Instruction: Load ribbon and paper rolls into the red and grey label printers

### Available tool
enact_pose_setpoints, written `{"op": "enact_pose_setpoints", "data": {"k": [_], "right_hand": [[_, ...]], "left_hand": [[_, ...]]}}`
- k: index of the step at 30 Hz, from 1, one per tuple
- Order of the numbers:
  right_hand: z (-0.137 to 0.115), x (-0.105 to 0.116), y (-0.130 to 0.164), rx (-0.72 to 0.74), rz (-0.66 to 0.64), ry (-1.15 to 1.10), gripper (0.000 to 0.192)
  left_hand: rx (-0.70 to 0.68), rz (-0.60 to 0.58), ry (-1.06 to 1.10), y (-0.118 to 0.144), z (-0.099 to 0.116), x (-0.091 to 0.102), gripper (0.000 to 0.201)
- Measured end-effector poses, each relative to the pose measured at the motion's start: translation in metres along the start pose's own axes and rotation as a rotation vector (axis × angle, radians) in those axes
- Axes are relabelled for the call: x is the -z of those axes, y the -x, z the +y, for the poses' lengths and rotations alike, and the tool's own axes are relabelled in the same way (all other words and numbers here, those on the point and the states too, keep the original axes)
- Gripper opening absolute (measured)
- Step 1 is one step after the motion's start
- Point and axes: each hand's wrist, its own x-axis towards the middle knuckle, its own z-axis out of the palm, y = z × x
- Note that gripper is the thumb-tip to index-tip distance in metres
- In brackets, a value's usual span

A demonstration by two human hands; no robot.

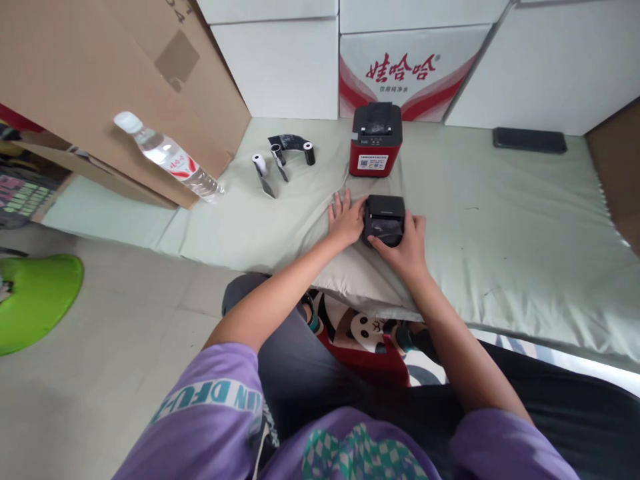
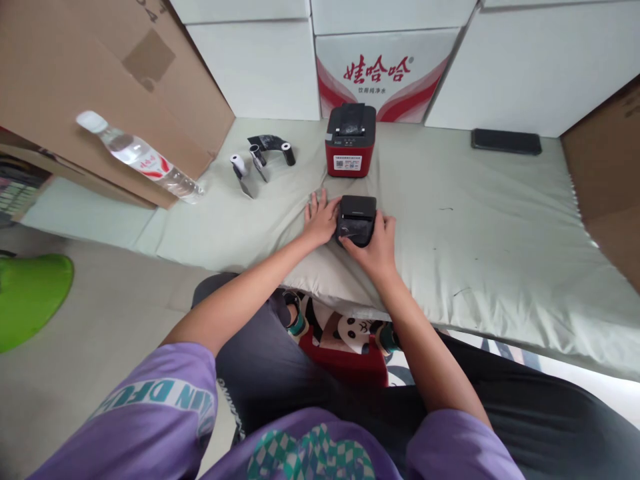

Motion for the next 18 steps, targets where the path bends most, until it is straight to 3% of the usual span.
{"op": "enact_pose_setpoints", "data": {"k": [7,11,15,18], "right_hand": [[0.002,-0.004,-0.003,-0.01,0.05,-0.005,0.101],[0.001,-0.002,0.001,-0.043,0.053,-0.006,0.114],[0.01,0.022,0.018,-0.052,-0.103,-0.07,0.12],[0.019,0.051,0.03,-0.039,-0.275,-0.128,0.108]], "left_hand": [[-0.037,0.058,0.011,0.004,0.001,-0.005,0.052],[-0.086,0.181,0.164,0.005,-0.002,-0.01,0.047],[-0.292,0.277,0.446,0.002,-0.012,-0.011,0.05],[-0.456,0.202,0.55,-0.007,-0.02,-0.012,0.066]]}}
